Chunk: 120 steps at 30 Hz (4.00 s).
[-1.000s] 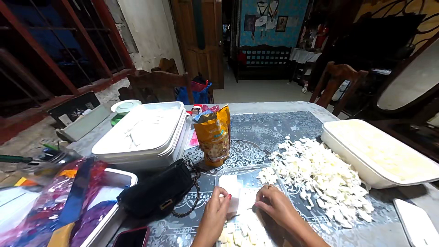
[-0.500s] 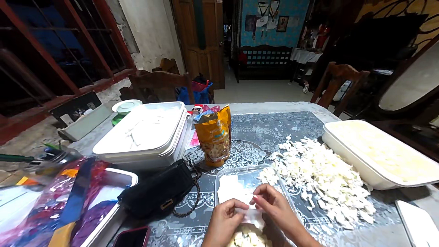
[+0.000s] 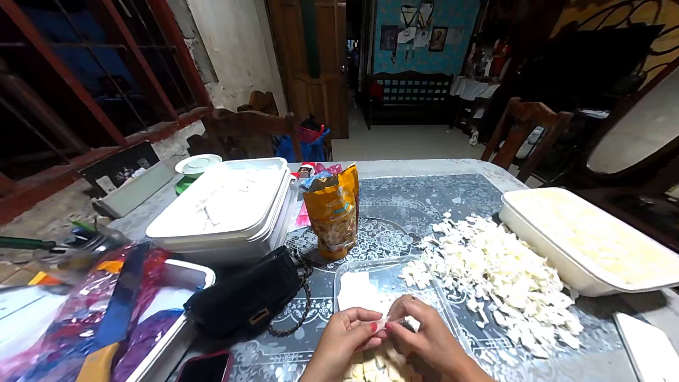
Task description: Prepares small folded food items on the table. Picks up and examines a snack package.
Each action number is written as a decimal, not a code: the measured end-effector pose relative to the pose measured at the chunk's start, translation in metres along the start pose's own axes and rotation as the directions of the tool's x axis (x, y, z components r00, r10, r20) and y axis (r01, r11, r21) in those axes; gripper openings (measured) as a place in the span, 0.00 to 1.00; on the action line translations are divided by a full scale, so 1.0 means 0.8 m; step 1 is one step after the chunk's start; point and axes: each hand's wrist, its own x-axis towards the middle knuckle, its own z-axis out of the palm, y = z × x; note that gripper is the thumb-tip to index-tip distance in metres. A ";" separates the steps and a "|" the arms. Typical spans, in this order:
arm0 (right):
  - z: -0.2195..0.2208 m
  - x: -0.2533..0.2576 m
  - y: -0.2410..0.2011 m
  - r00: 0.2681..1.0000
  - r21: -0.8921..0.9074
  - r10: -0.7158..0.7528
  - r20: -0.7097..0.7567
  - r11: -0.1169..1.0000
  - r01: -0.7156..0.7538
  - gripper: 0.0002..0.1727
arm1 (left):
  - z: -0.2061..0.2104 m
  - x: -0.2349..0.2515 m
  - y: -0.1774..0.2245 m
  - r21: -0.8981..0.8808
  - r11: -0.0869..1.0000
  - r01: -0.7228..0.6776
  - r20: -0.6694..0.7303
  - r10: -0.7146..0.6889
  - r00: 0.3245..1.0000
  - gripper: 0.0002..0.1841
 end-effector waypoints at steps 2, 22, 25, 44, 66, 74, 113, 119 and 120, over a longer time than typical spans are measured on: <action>0.000 0.001 -0.012 0.974 0.140 0.223 0.033 0.964 -0.226 0.08 | 0.003 -0.002 -0.006 0.193 0.970 -0.146 0.015 0.146 0.989 0.08; -0.003 0.002 -0.009 0.980 0.082 0.194 0.048 0.977 -0.198 0.11 | -0.004 0.006 -0.017 0.130 0.931 -0.342 0.028 0.342 0.939 0.09; 0.010 -0.003 -0.011 0.985 -0.165 -0.097 0.141 0.979 0.120 0.10 | -0.008 0.010 -0.015 0.205 0.927 -0.315 -0.046 0.330 0.943 0.07; -0.007 0.022 0.023 0.946 -0.553 0.124 0.299 0.831 0.066 0.24 | -0.015 0.013 -0.046 0.919 0.033 -0.394 0.308 0.565 0.766 0.06; -0.001 0.003 -0.014 0.943 0.123 0.313 0.109 0.937 -0.326 0.09 | 0.002 0.004 -0.021 0.344 0.904 -0.253 0.004 0.269 0.963 0.16; -0.004 0.008 -0.023 0.939 0.323 0.343 0.040 0.884 -0.337 0.07 | 0.000 0.005 -0.021 0.254 0.929 -0.269 0.046 0.266 0.963 0.05; 0.024 -0.004 -0.002 0.914 -0.465 -0.400 0.066 0.798 0.383 0.07 | -0.010 0.011 -0.019 0.486 0.801 -0.348 -0.028 0.412 0.911 0.03; -0.046 0.020 0.007 0.913 -0.842 -0.300 -0.275 0.534 -0.078 0.05 | -0.014 0.008 -0.034 0.935 0.109 -0.338 0.262 0.431 0.863 0.12; -0.060 0.023 0.012 0.916 -0.844 -0.246 -0.317 0.513 -0.155 0.03 | -0.013 0.010 -0.037 0.939 0.074 -0.336 0.270 0.447 0.853 0.10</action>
